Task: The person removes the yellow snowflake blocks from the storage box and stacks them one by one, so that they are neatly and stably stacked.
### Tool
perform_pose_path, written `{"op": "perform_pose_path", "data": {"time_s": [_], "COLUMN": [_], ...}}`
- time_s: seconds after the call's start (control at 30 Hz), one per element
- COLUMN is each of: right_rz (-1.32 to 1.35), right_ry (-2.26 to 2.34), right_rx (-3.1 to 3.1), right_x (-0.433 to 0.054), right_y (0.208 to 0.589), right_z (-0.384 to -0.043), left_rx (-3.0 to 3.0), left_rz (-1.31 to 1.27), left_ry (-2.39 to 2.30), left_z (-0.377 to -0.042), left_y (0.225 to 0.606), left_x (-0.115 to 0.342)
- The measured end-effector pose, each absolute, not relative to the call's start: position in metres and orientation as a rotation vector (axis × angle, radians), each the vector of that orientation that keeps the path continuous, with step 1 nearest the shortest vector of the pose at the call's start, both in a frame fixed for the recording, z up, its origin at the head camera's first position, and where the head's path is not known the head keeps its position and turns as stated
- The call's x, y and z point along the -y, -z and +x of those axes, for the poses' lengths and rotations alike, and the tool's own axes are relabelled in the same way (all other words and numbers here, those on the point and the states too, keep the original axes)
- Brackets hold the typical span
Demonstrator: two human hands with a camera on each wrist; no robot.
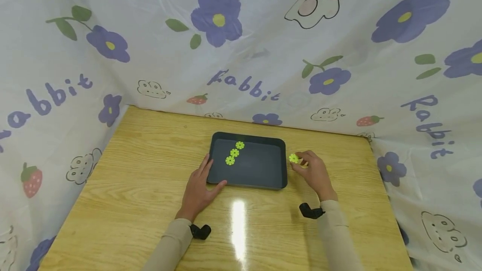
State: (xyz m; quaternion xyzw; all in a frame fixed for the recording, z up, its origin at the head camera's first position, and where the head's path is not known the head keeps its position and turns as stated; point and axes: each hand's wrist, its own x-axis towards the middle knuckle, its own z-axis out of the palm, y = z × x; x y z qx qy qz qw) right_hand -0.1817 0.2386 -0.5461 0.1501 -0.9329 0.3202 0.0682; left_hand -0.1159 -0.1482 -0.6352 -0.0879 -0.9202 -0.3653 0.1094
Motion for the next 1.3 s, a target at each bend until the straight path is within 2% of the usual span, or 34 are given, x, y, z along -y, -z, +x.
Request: {"op": "perform_pose_path", "data": {"time_s": [0.3,1.3], "right_rz": [0.236,0.187], "right_ry": [-0.976,-1.083], "right_rx": [2.922,3.036], "right_x": [-0.275,-0.282], "right_y": [0.564,0.588], "right_z": [-0.174,-0.171], "left_rx": [2.717,2.716], "left_rz": [-0.252,-0.249], "left_ry": [1.061,1.058], "left_z": [-0.118,-0.115], "left_y": [0.635,0.639], "left_x": [0.149,0.147]}}
